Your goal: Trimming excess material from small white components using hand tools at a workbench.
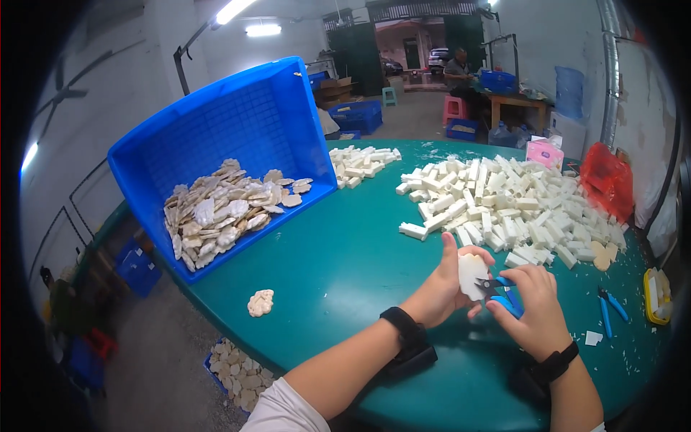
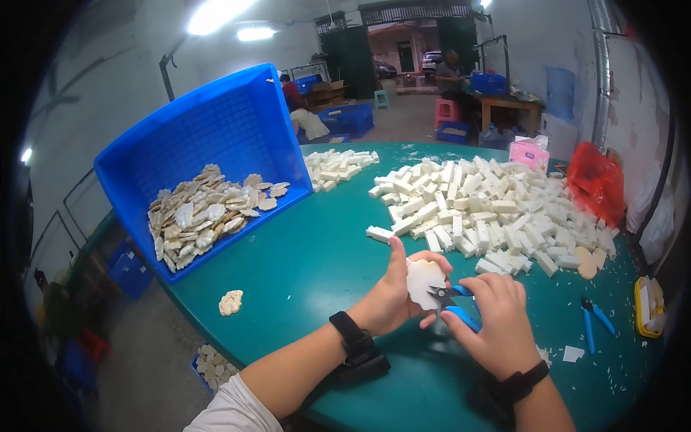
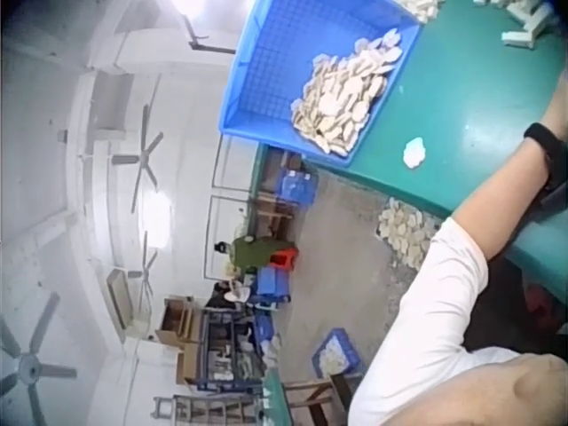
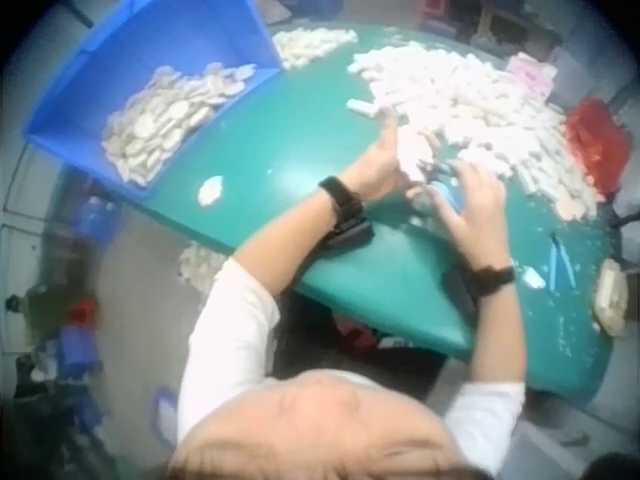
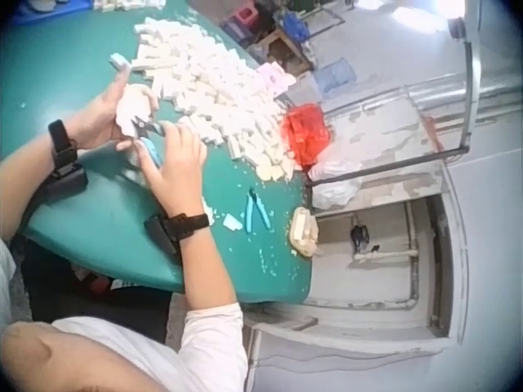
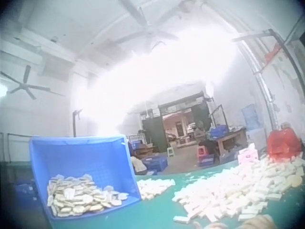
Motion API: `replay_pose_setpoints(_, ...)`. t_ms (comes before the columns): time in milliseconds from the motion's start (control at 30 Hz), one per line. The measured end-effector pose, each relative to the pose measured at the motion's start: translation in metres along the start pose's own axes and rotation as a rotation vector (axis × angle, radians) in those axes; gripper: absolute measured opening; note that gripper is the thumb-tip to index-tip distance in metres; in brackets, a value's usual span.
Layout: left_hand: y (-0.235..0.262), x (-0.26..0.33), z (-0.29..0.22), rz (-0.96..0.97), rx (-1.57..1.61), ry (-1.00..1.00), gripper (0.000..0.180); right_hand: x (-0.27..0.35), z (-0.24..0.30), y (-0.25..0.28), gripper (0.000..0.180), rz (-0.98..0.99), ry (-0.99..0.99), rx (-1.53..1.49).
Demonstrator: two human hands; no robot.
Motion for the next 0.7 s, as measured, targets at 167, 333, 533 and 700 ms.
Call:
replay_pose_setpoints(167, -0.003, 0.000, -0.001, 0.006, -0.022, -0.002, 0.087, 0.001, -0.001, -0.007, 0.045, 0.090, -0.026, -0.045)
replay_pose_setpoints(333, -0.004, -0.002, 0.001, -0.008, -0.127, -0.012, 0.088, 0.003, -0.005, -0.012, 0.042, 0.129, 0.003, -0.020)
replay_pose_setpoints(533, 0.001, 0.001, -0.007, -0.032, -0.104, -0.055, 0.088, 0.000, 0.000, -0.013, 0.041, 0.081, 0.065, 0.084)
replay_pose_setpoints(700, 0.001, 0.002, -0.007, -0.074, -0.102, -0.047, 0.089, 0.001, 0.003, -0.011, 0.039, 0.056, 0.090, 0.130)
Point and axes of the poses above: each hand's wrist, its own x-axis away from the middle knuckle, its own y-axis out of the back of the hand, z = x × y, the point moved 9 cm from there along -x, towards the middle knuckle, and after that the axes turned 12 degrees about x, right-handed, at the moved point
